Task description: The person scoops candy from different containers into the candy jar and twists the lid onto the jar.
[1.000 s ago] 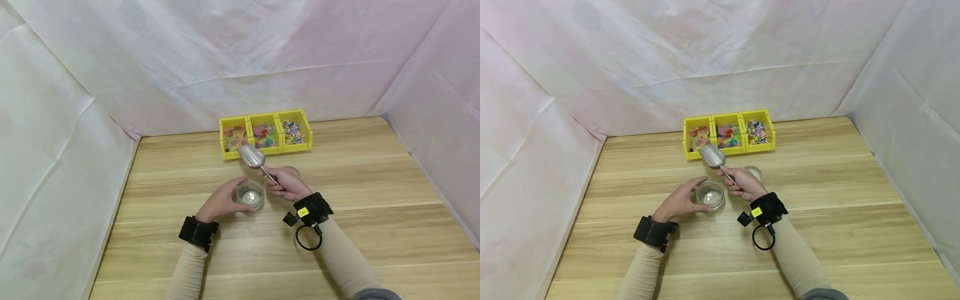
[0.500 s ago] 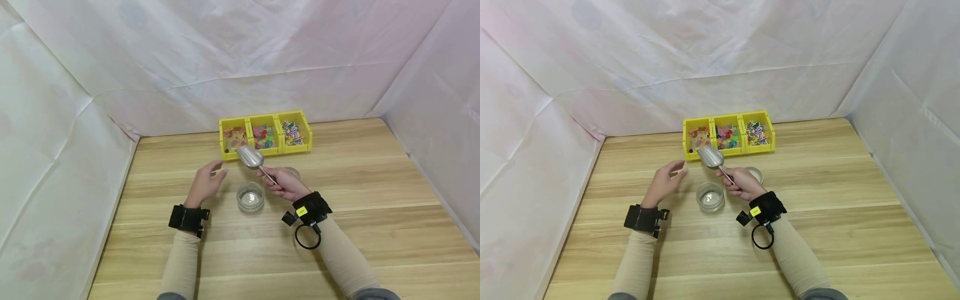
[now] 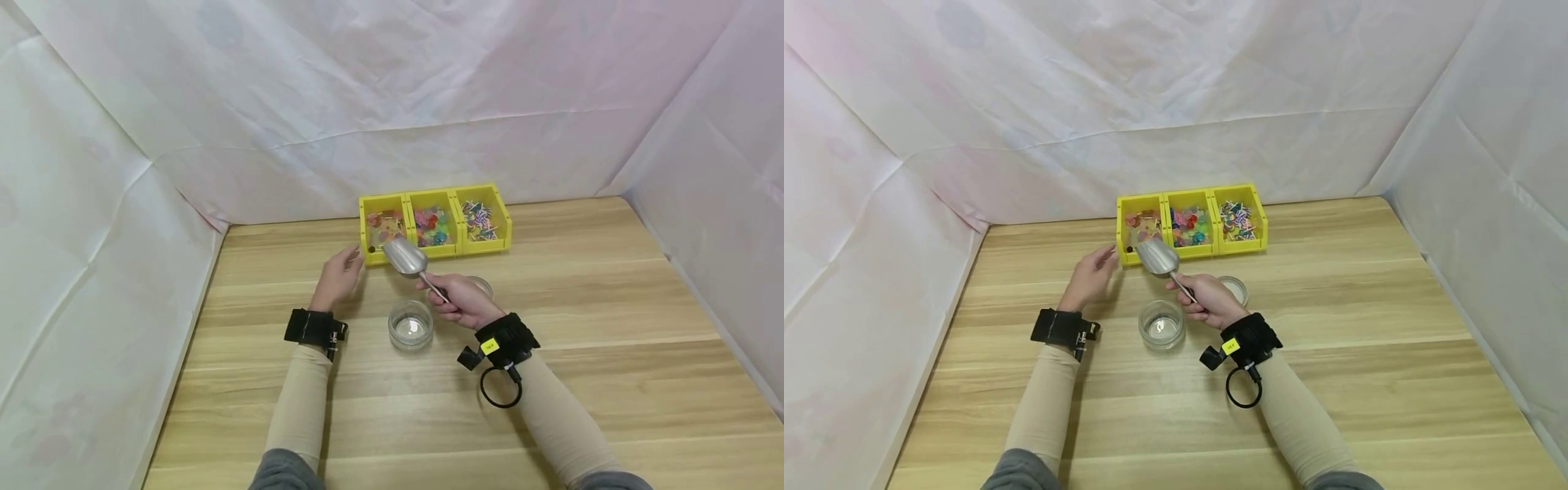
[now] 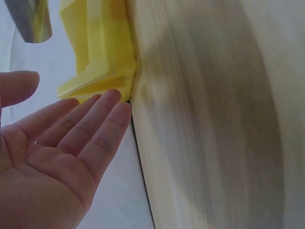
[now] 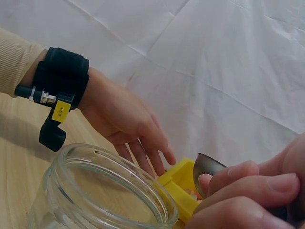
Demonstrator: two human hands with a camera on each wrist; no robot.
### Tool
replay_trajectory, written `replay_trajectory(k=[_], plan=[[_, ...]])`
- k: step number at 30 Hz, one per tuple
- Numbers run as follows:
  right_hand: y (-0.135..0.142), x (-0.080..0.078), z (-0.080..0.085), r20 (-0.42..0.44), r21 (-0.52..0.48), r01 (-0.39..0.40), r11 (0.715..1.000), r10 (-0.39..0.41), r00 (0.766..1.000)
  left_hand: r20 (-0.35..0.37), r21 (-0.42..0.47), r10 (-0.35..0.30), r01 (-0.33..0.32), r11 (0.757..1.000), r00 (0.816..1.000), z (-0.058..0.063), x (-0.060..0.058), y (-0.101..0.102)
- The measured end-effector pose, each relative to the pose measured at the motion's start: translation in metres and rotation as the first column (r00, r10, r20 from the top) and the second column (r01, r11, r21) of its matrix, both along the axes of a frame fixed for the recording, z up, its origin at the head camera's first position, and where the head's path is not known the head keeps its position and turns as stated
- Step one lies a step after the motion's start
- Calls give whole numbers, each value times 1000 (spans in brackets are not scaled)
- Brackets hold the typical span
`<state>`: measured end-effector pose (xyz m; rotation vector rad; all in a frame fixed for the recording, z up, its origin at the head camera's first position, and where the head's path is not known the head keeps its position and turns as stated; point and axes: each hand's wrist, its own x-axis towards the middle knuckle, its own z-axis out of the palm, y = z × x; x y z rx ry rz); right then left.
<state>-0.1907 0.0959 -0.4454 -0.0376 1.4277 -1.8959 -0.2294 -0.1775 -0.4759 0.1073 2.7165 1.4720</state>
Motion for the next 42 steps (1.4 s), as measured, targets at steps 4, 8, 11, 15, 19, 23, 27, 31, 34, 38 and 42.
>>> replay_trajectory(k=[4,8,11,15,19,23,27,31,34,38,42], plan=[[0,-3,0,12,9,2,1000,-2,1000,29,7,5,-5,1000,1000,-2,-8,3],[-1,-6,1,9,24,1,1000,-1,1000,34,9,1,-2,1000,999,-3,-17,5],[-3,-9,3,-4,44,-6,999,6,1000,29,18,-4,3,1000,1000,-6,-24,7],[-7,-13,4,1,72,-15,997,15,1000,26,24,-10,9,1000,1000,-13,-30,8],[-10,-16,5,0,102,-20,995,20,1000,16,15,0,0,1000,1000,-16,-32,9],[-13,-20,8,-10,131,-22,991,23,1000,14,2,23,-23,1000,1000,-15,-32,11],[-16,-26,11,-11,148,-30,988,32,999,23,-8,36,-36,999,999,-13,-32,12],[-19,-29,13,5,158,-30,987,30,1000,22,-12,36,-36,999,999,-14,-33,12],[-22,-32,14,18,163,-28,986,26,1000,17,-3,34,-34,999,999,-14,-33,11],[-26,-34,13,26,165,-31,986,27,999,21,4,32,-32,999,999,-12,-32,11],[-29,-36,13,37,176,-23,984,17,999,27,12,19,-20,1000,999,-12,-33,11]])
